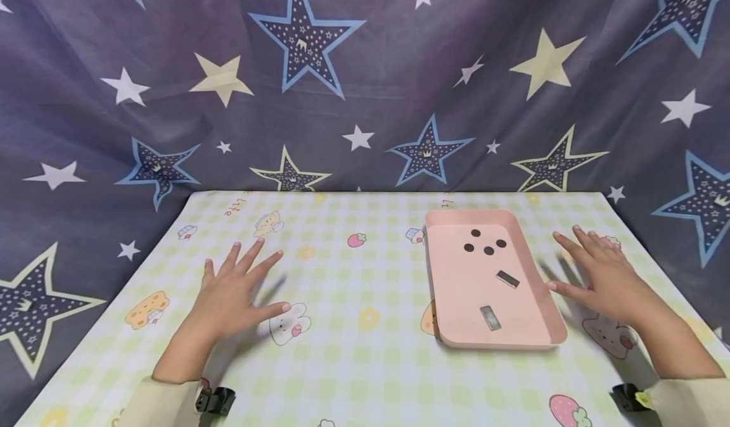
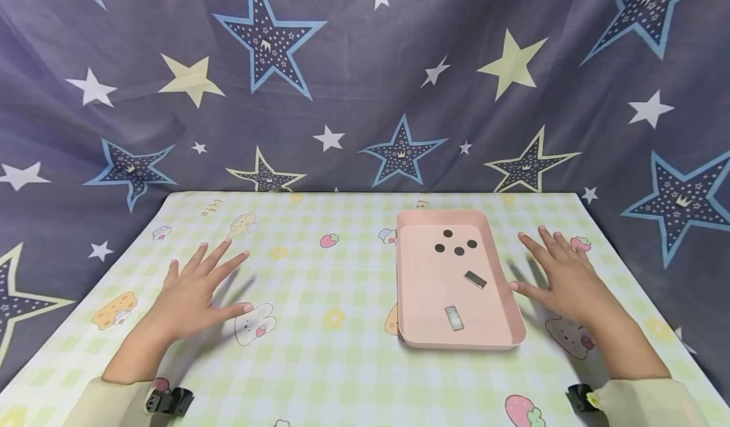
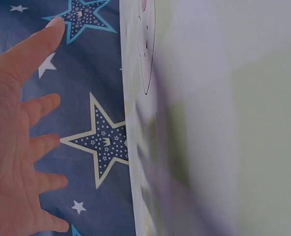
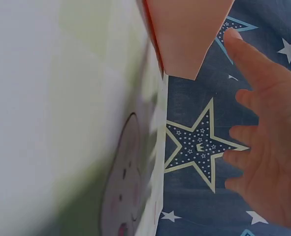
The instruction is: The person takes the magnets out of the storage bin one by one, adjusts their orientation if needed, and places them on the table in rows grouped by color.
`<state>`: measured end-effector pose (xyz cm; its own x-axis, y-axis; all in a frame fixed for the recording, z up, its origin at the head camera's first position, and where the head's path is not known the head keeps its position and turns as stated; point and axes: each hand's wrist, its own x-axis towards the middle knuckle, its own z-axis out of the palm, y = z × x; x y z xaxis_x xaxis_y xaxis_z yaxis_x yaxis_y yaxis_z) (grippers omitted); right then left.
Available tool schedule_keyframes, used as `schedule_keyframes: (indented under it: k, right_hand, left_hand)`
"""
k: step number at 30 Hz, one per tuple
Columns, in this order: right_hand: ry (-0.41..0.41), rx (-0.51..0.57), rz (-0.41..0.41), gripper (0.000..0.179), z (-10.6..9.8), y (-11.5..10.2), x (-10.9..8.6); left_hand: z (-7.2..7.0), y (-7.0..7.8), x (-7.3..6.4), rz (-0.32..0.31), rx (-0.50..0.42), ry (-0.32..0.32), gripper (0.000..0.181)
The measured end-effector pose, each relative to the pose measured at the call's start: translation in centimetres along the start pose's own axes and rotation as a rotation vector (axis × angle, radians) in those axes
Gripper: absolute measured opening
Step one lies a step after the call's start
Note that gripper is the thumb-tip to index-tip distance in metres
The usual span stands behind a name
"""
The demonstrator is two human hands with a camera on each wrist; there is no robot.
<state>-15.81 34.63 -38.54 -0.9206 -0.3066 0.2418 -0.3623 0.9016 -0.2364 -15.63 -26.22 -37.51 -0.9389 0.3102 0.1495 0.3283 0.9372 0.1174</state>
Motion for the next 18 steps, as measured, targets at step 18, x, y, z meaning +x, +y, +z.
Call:
schedule_keyframes:
  k: [18]
  right_hand:
    - [0.039,0.372,0.025,0.068,0.6,0.3,0.1]
  left_hand:
    - [0.9,1.1,0.9,0.111,-0.255,0.062,0.080]
